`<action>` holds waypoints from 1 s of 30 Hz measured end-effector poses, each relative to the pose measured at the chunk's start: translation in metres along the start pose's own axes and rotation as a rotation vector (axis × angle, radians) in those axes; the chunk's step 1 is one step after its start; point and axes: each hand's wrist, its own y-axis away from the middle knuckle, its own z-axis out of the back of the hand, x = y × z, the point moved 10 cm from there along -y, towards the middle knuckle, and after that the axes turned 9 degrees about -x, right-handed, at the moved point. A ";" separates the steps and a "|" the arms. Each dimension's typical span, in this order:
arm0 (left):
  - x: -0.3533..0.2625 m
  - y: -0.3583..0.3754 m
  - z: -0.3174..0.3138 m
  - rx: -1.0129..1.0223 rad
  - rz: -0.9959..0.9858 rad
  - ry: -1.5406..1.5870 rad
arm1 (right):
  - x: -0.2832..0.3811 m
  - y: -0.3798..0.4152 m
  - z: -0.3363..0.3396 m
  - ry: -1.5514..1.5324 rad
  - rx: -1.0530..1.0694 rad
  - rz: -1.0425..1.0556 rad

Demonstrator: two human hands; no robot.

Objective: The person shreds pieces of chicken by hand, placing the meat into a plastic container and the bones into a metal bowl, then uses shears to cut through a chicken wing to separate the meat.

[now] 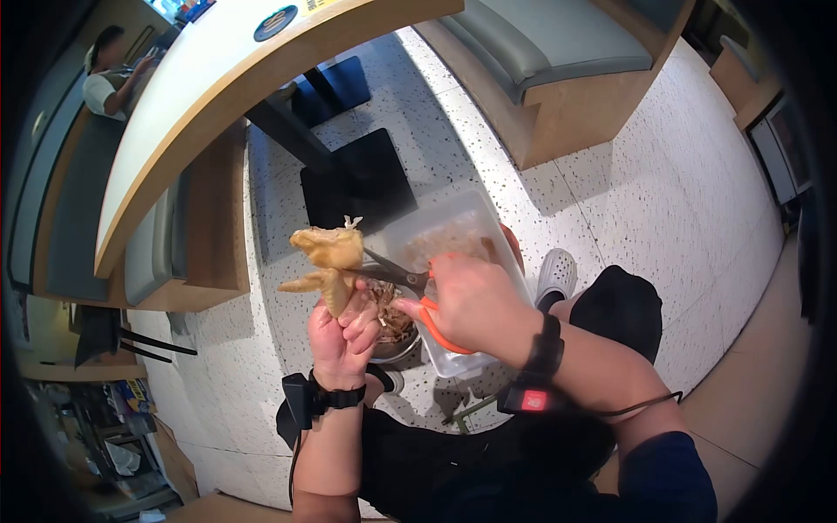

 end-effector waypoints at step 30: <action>-0.032 0.021 -0.008 -0.206 -0.460 -0.722 | -0.031 0.029 -0.050 -0.406 0.792 -0.284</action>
